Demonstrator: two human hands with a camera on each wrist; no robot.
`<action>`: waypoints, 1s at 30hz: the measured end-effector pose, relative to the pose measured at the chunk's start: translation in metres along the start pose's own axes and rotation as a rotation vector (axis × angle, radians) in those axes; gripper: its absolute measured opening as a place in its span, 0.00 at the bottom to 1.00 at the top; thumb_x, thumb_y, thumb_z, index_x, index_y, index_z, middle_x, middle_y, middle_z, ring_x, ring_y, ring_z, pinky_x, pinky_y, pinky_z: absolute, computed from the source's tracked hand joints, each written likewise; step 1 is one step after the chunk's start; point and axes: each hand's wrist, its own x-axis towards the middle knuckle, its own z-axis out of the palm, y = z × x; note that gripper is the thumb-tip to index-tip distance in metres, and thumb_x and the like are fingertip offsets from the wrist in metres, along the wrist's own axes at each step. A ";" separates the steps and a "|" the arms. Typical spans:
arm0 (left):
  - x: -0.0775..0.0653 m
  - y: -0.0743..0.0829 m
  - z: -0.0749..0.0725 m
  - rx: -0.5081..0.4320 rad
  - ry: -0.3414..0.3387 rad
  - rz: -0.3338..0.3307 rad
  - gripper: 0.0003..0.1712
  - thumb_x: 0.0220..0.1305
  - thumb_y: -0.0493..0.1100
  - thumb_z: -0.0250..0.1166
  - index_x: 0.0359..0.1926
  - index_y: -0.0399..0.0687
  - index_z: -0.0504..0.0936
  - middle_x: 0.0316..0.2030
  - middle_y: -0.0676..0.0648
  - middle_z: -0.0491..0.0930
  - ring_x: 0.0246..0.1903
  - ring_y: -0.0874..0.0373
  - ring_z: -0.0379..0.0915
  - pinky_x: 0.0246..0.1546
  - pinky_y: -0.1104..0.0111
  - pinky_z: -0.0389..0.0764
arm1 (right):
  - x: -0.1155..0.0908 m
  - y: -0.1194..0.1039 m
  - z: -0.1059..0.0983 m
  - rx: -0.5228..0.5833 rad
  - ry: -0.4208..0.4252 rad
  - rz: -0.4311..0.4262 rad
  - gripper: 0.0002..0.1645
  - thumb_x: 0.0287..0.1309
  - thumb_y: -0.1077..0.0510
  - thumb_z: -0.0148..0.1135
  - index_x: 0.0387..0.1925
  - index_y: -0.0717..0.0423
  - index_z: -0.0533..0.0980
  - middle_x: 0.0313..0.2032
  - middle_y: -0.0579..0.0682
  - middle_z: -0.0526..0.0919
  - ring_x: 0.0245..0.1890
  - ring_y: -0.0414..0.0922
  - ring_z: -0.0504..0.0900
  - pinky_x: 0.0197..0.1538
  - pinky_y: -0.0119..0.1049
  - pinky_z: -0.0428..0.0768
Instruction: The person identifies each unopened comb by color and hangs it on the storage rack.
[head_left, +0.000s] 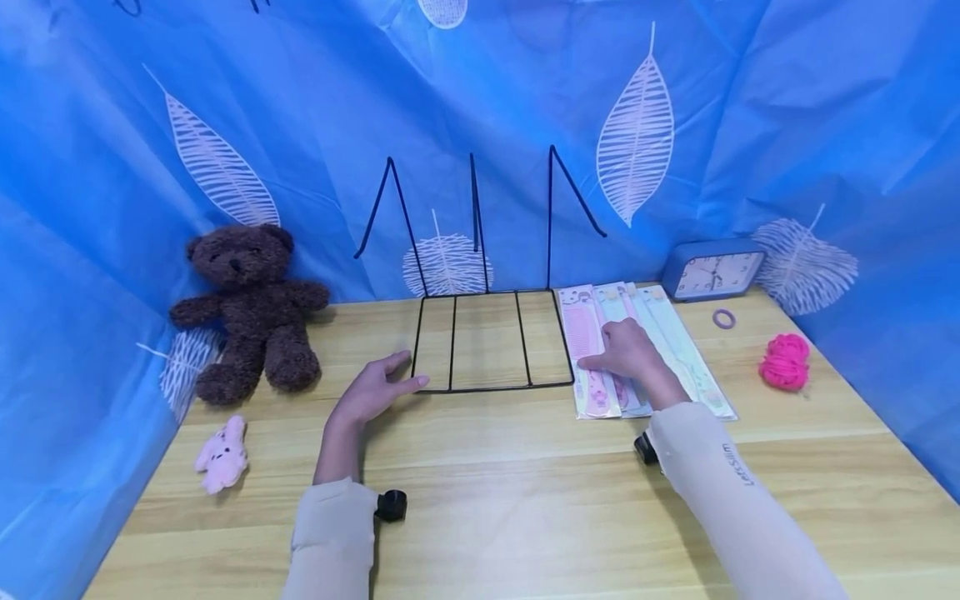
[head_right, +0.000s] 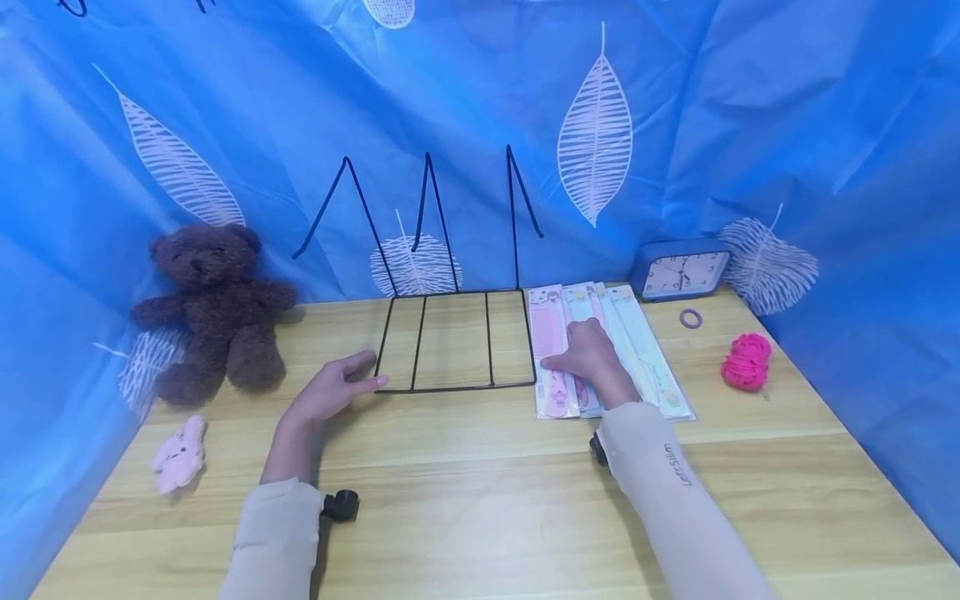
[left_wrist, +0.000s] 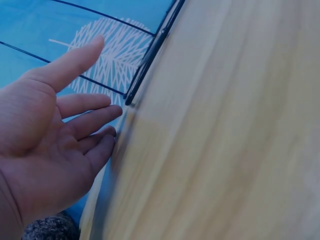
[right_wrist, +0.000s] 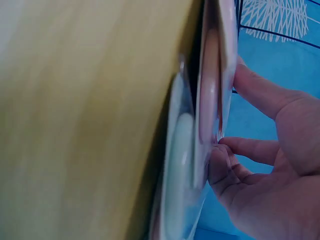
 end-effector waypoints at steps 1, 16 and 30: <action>0.000 0.000 0.000 0.003 0.001 0.001 0.50 0.68 0.58 0.67 0.78 0.38 0.55 0.78 0.37 0.51 0.77 0.41 0.42 0.75 0.49 0.49 | 0.000 -0.001 0.000 -0.007 0.001 0.000 0.30 0.53 0.48 0.78 0.45 0.67 0.76 0.30 0.57 0.75 0.29 0.50 0.76 0.32 0.39 0.71; -0.001 0.002 0.002 0.074 -0.017 0.010 0.38 0.72 0.44 0.65 0.78 0.42 0.60 0.78 0.33 0.44 0.77 0.35 0.38 0.74 0.43 0.46 | 0.003 -0.004 -0.013 -0.003 -0.094 0.069 0.38 0.58 0.50 0.74 0.59 0.72 0.69 0.42 0.62 0.80 0.38 0.54 0.79 0.42 0.43 0.78; -0.001 -0.005 0.007 0.189 -0.002 0.104 0.35 0.73 0.43 0.64 0.74 0.36 0.65 0.77 0.38 0.55 0.77 0.38 0.39 0.75 0.44 0.46 | 0.000 0.012 -0.021 0.422 -0.131 0.091 0.26 0.69 0.57 0.63 0.59 0.66 0.66 0.25 0.49 0.75 0.23 0.43 0.73 0.30 0.35 0.72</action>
